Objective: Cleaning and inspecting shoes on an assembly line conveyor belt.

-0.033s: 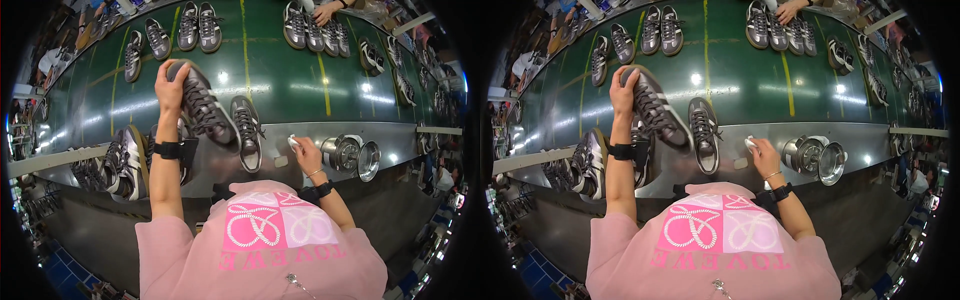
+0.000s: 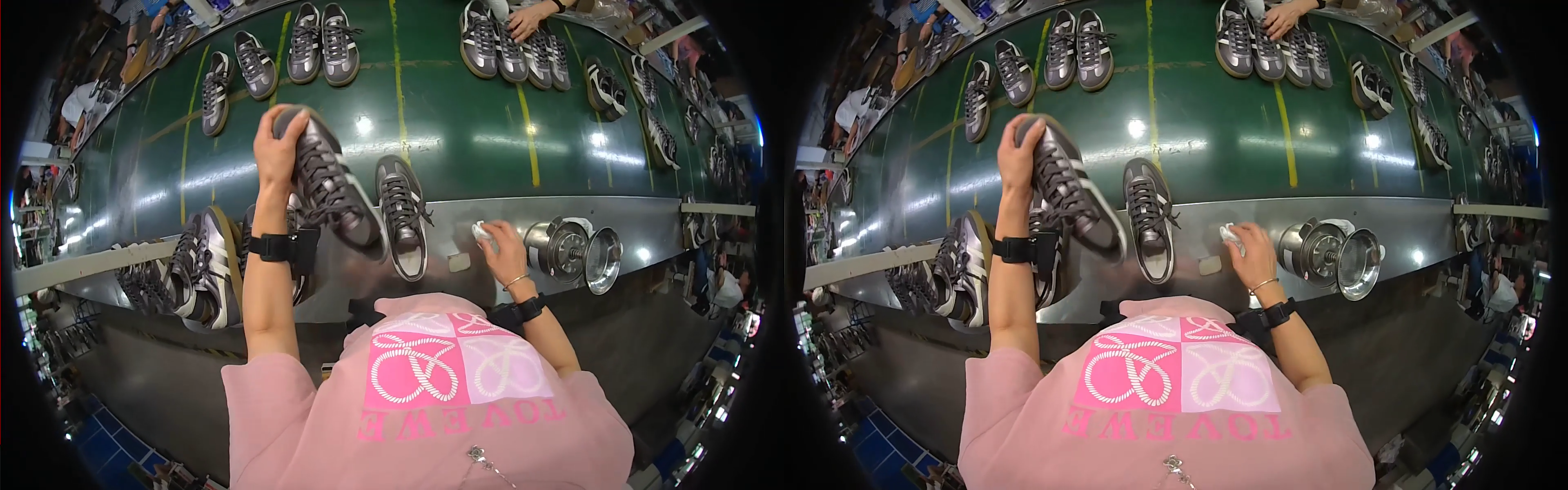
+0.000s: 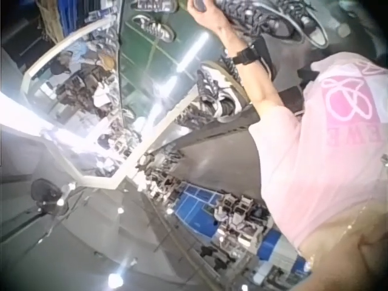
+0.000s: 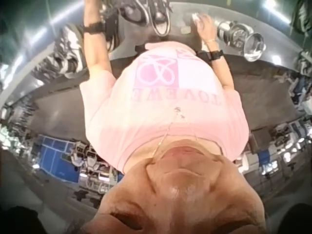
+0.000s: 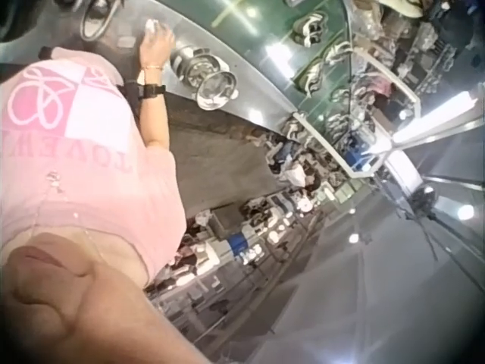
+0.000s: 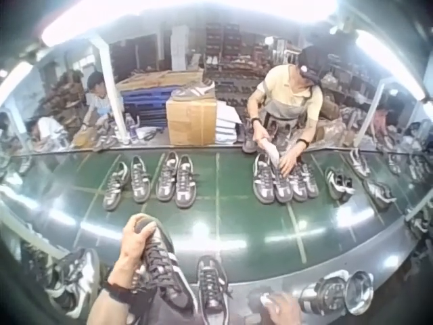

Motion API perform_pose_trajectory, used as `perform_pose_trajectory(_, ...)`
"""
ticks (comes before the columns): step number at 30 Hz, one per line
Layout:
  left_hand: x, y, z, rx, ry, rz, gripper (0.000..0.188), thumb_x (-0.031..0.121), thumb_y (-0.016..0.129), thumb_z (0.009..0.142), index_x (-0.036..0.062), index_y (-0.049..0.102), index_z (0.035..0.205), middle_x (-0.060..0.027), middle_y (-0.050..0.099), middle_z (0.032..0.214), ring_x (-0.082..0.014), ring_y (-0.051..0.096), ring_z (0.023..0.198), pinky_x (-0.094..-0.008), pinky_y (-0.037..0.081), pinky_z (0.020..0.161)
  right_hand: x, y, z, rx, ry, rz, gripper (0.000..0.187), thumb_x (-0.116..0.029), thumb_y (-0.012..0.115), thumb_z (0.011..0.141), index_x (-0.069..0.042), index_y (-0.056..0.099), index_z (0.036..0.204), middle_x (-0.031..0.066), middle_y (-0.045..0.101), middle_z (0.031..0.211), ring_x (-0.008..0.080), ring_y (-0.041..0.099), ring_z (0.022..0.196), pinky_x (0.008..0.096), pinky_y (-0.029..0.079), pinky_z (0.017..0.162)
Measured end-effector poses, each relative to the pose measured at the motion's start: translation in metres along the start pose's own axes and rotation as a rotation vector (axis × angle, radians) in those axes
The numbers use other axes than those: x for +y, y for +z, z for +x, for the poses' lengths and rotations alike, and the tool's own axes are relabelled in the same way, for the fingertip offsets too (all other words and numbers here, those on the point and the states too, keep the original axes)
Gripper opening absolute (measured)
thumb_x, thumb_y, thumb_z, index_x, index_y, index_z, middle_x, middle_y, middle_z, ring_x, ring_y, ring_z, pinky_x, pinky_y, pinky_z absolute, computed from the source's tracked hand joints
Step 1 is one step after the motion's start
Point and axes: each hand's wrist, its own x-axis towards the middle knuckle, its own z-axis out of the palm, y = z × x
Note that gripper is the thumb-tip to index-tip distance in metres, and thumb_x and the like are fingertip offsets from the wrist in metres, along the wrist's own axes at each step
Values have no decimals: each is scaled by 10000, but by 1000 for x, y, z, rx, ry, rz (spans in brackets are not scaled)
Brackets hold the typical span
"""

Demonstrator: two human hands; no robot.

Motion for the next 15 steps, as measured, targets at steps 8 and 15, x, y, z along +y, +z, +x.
perform_pose_trajectory(8, -114, -8, -105, -366, 73, 664, 671, 378, 697, 877, 66, 453, 1419, -255, 358, 1460, -424, 349, 1356, -471, 288, 1141, -17, 26, 18, -457, 251, 301, 391, -328, 603, 945, -14, 648, 1173, 175, 595, 1180, 375, 600, 998, 418, 477, 896)
perform_pose_trajectory(15, -74, -28, -168, -370, -45, 571, 466, 263, 683, 911, 61, 567, 1316, -213, 577, 1206, -359, 603, 1070, -402, 477, 929, -64, 70, 55, -421, 201, 420, 555, -383, 661, 906, -12, 550, 1304, 185, 548, 1182, 353, 588, 1047, 405, 474, 919)
